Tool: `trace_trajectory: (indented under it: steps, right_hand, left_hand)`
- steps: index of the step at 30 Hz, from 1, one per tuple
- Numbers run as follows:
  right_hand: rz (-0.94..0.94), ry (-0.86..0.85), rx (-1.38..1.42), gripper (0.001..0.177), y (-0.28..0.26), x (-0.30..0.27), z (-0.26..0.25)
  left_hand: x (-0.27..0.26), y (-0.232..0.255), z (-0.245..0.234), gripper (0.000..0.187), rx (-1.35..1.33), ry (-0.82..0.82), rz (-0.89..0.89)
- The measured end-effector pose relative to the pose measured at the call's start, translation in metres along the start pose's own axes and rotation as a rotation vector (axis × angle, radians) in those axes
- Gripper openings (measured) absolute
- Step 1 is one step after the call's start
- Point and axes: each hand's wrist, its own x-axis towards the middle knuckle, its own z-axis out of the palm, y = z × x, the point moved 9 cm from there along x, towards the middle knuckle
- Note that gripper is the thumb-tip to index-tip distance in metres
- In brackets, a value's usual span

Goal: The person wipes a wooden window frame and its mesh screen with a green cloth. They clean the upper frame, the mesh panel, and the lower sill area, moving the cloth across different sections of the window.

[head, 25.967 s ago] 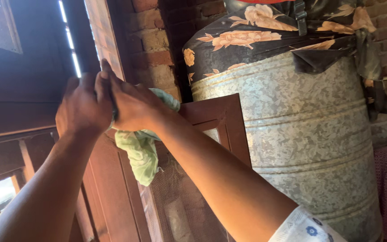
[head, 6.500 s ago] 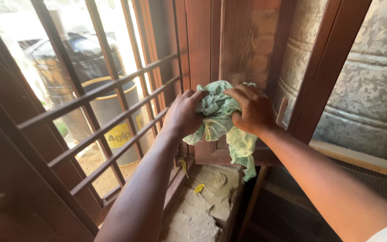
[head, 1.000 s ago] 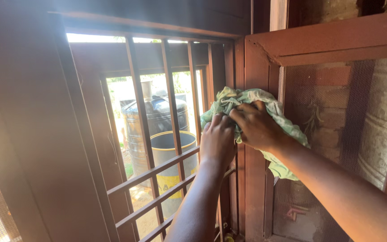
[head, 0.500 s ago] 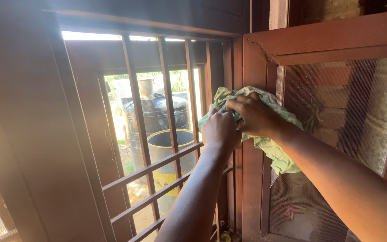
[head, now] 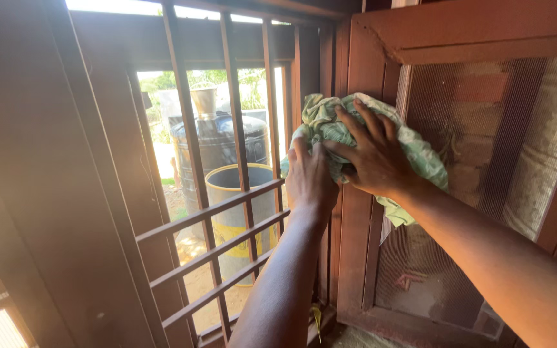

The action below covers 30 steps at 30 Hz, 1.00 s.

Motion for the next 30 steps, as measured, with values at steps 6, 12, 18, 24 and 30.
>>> trace_trajectory:
  steps: [6,12,18,24,30]
  right_hand:
    - [-0.01,-0.042,-0.055,0.047,-0.009,-0.008,0.006]
    - [-0.018,0.033,0.047,0.039,-0.018,-0.014,0.001]
    - [-0.009,0.015,0.113,0.041,-0.028,-0.021,0.002]
    - [-0.029,-0.021,0.089,0.033,-0.037,-0.035,0.014]
    - [-0.051,-0.089,0.099,0.027,-0.046,-0.048,0.03]
  left_hand:
    - [0.001,-0.001,0.009,0.052,0.073,0.015,0.076]
    - [-0.02,-0.002,0.011,0.047,0.067,0.066,0.093]
    - [-0.031,0.0,0.021,0.042,0.162,-0.03,0.131]
    - [-0.043,-0.004,0.033,0.035,0.242,-0.113,0.167]
    - [-0.062,-0.012,0.044,0.03,0.244,-0.166,0.207]
